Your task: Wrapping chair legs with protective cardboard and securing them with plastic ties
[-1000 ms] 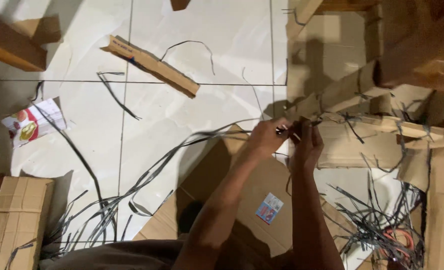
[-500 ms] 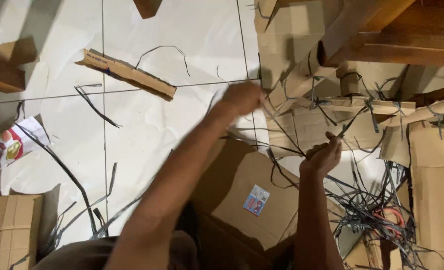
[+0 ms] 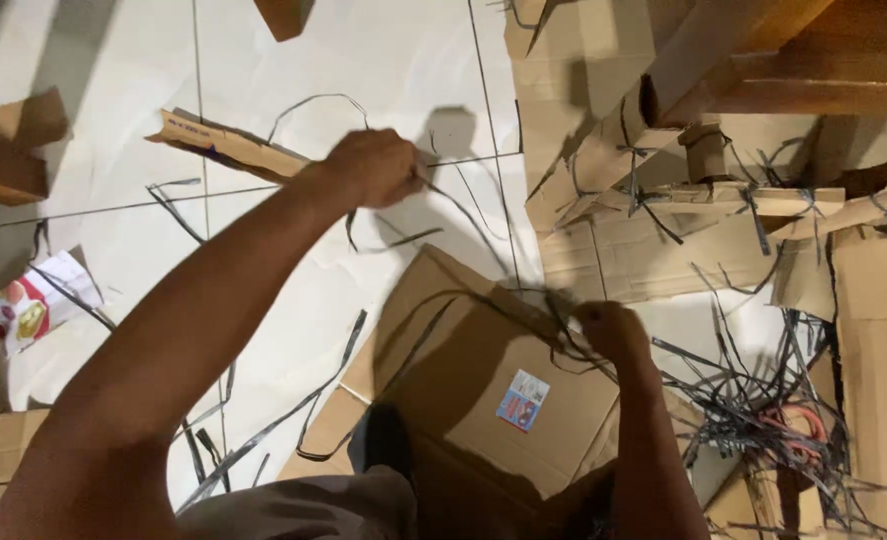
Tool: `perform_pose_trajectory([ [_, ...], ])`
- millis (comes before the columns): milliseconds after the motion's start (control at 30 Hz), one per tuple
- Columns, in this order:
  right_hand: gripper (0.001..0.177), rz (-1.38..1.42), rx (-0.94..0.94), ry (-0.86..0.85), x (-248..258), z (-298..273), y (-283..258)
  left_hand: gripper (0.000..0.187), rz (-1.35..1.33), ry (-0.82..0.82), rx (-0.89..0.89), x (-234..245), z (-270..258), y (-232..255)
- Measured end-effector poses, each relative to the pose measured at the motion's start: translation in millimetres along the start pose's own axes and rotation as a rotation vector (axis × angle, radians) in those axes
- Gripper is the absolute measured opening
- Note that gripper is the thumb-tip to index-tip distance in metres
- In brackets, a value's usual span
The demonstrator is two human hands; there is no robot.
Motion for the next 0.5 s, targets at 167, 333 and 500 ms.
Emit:
perform_pose_trajectory([
  [167, 0.052, -0.301, 0.060, -0.308, 45, -86, -83, 0.024, -0.122, -0.004, -0.230, -45, 10, 44],
  [333, 0.054, 0.258, 0.273, 0.363, 135, -117, -141, 0.028, -0.210, -0.022, -0.374, -65, 18, 106],
  [500, 0.049, 0.748, 0.285, 0.002, 102, -125, -163, 0.028, -0.394, -0.044, -0.425, -75, 30, 149],
])
Point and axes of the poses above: each hand's wrist, its own z-axis towards the middle knuckle, its own x-axis out of the back of the hand, y = z × x, the point moved 8 cm from there along z, towards the middle knuckle, and after that the axes turned 5 degrees about -x, right-handed, at the moved point
